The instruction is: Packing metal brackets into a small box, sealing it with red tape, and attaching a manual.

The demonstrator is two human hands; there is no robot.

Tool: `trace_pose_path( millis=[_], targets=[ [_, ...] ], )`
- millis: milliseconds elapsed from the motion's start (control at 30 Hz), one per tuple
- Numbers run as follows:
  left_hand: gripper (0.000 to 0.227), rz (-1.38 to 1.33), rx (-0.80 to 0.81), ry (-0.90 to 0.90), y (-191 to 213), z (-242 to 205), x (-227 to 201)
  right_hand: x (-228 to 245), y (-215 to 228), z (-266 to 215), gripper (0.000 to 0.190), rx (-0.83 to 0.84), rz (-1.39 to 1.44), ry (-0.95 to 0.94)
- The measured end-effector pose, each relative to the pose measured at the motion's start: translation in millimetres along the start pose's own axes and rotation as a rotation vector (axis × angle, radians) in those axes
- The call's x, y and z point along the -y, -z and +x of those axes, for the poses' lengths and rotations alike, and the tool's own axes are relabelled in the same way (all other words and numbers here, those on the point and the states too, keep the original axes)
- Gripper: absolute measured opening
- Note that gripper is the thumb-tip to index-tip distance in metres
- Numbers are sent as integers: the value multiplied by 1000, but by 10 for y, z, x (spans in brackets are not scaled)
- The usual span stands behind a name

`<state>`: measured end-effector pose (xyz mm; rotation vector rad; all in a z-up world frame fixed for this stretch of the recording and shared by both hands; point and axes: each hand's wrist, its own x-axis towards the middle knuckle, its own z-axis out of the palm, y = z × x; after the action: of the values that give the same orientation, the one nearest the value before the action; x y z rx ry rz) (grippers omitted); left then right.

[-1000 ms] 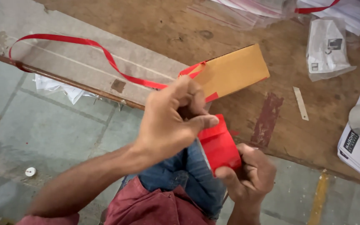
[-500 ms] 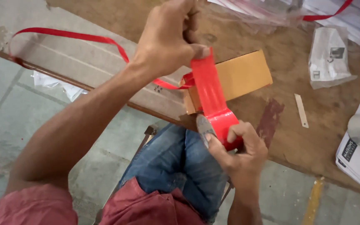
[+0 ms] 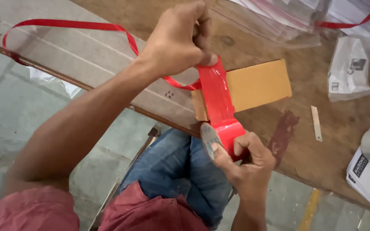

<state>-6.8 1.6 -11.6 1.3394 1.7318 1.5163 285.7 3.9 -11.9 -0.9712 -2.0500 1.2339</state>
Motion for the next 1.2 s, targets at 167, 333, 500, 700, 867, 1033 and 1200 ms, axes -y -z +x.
trace_pose_path(
  millis=[167,333,500,700,867,1033,1200],
  targets=[
    [40,-51,71,141,-42,-9,194,-8,8,-7,36,13,14,13],
    [40,-253,118,216,-30,-34,181,-42,17,-11,37,25,36,21],
    [40,-279,53,-32,27,-93,18,13,-23,-21,36,7,-8,10],
    [39,-245,55,75,-30,-106,213,19,-39,-10,36,15,1,42],
    [27,-428,200,392,-86,-123,190,42,-38,-5,37,-4,-30,44],
    [40,837,-326,-528,-96,-270,106,25,-41,-17,38,-14,-61,59],
    [30,482,-82,-325,-170,-571,-10,-2,-47,-35,40,-9,-9,9]
  ],
)
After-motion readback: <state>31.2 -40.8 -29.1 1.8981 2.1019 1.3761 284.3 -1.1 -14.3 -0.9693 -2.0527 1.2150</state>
